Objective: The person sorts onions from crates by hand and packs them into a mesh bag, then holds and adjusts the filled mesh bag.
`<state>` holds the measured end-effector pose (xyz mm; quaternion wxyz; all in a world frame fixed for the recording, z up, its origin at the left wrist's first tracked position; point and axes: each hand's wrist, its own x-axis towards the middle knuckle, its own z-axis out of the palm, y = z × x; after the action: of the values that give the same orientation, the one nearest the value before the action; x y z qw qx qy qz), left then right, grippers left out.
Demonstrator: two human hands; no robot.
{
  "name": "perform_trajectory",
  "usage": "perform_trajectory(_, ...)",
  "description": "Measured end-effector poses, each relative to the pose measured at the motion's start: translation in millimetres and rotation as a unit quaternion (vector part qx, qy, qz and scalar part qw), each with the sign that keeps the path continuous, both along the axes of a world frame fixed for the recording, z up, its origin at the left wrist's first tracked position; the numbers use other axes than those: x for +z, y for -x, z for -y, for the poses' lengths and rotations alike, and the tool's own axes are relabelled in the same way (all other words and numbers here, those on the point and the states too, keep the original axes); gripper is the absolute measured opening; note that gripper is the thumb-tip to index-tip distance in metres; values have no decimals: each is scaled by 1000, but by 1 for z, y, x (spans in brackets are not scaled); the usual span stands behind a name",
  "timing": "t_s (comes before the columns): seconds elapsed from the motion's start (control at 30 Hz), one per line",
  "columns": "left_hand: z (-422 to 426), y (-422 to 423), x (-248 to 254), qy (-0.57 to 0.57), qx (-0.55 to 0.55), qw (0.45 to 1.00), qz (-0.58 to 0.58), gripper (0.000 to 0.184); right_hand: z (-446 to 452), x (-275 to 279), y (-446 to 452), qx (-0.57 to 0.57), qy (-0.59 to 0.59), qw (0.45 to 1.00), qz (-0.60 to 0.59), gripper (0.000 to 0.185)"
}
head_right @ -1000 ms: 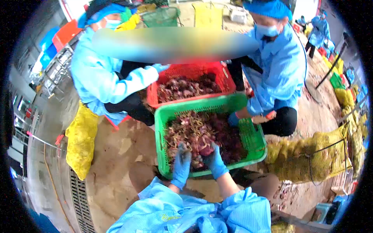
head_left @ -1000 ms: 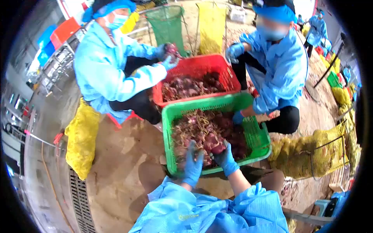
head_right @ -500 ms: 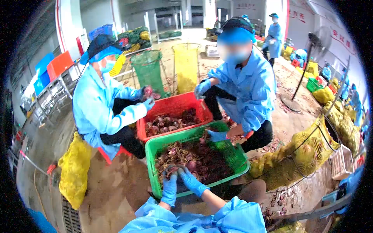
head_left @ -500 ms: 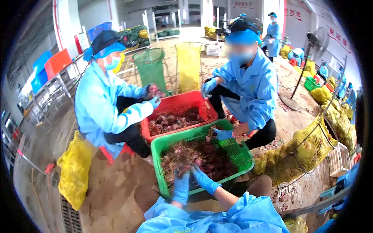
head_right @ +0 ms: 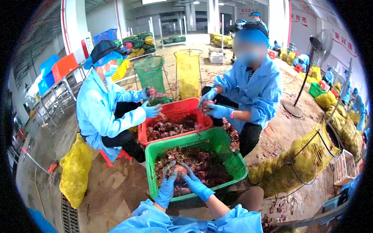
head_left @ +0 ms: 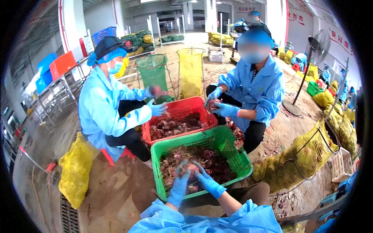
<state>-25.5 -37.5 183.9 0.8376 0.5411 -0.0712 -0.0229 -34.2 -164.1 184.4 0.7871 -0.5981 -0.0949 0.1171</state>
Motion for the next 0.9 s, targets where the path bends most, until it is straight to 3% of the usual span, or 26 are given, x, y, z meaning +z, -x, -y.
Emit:
perform_trajectory(0.07,5,-3,2,-115,63,988,82,41,1,3,1,-13,31,999,26,55)
perform_trajectory(0.1,6,-3,-1,-115,69,988,80,41,-1,4,1,-8,32,999,25,55)
perform_trajectory(0.3,3,-8,-1,-30,54,998,4,33,-4,-5,-9,-41,83,994,54,59)
perform_trajectory(0.37,-1,-4,16,1,-53,997,-63,34,0,-4,-13,-38,69,995,61,60)
perform_trajectory(0.43,-4,-7,5,13,-81,996,-38,36,8,-4,-12,-34,58,996,59,61)
perform_trajectory(0.5,-4,-1,26,-120,-42,988,92,39,10,-7,-5,-30,43,997,48,62)
perform_trajectory(0.53,-4,0,29,-87,-58,992,69,41,9,3,-5,-37,53,993,94,64)
perform_trajectory(0.57,-4,-5,15,-56,-59,995,57,43,9,17,-1,-8,9,999,39,65)
perform_trajectory(0.67,-1,-4,24,29,-35,998,33,38,6,11,-4,-28,48,994,97,64)
perform_trajectory(0.77,2,-3,32,3,-7,1000,11,39,4,19,-3,-25,14,997,66,65)
perform_trajectory(0.8,2,-5,26,20,-18,1000,1,40,4,8,-7,-28,10,996,88,63)
perform_trajectory(0.9,-6,1,36,15,-94,995,-30,46,5,27,5,-17,-42,999,-7,60)
